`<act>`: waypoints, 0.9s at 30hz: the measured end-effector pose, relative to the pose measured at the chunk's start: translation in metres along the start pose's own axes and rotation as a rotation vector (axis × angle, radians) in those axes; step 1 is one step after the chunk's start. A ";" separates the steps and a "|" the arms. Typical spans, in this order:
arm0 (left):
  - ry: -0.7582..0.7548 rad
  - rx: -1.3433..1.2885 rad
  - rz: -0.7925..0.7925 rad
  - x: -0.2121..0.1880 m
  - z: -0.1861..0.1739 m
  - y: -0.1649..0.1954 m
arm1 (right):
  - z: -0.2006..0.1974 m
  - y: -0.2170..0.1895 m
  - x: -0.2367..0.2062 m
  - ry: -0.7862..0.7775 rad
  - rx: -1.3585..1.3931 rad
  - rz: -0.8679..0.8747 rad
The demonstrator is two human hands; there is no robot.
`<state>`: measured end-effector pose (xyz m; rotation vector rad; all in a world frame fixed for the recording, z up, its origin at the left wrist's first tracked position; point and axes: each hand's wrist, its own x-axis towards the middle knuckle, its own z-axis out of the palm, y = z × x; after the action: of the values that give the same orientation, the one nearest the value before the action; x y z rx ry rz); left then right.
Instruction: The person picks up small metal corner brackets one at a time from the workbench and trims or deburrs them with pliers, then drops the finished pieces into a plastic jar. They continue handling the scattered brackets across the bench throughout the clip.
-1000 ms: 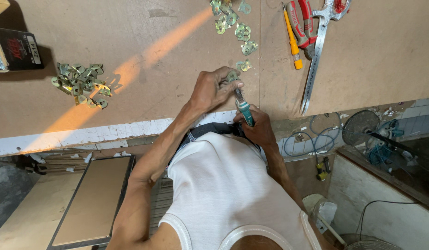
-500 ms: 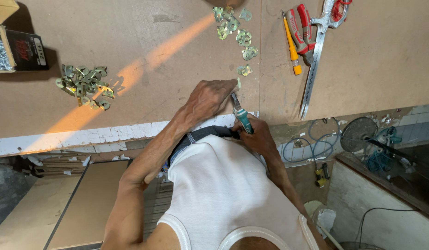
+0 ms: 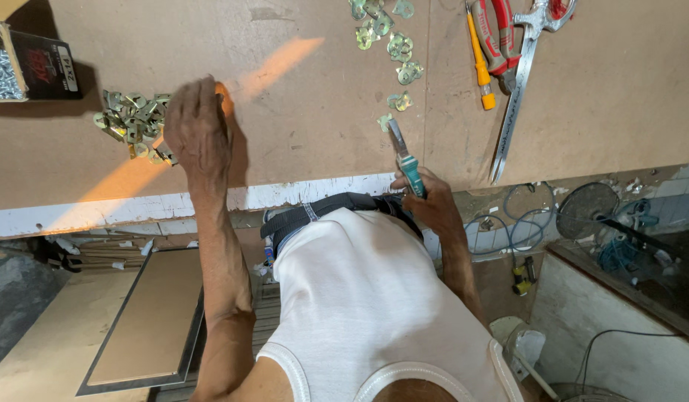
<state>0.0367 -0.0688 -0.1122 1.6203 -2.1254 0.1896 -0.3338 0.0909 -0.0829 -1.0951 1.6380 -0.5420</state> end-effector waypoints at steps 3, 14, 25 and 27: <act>0.051 -0.139 0.045 0.007 0.012 0.021 | -0.010 0.006 0.000 0.048 0.113 0.030; -0.239 -0.551 0.418 0.005 0.081 0.181 | -0.020 0.019 -0.009 0.124 0.143 -0.034; -0.157 -0.348 0.561 -0.015 0.091 0.189 | -0.007 0.016 0.000 0.087 0.141 -0.016; -0.226 -0.289 0.636 -0.011 0.090 0.187 | -0.008 0.014 0.000 0.086 0.115 0.000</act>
<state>-0.1613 -0.0371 -0.1661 0.8001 -2.6377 -0.1093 -0.3470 0.0965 -0.0907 -0.9988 1.6595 -0.6827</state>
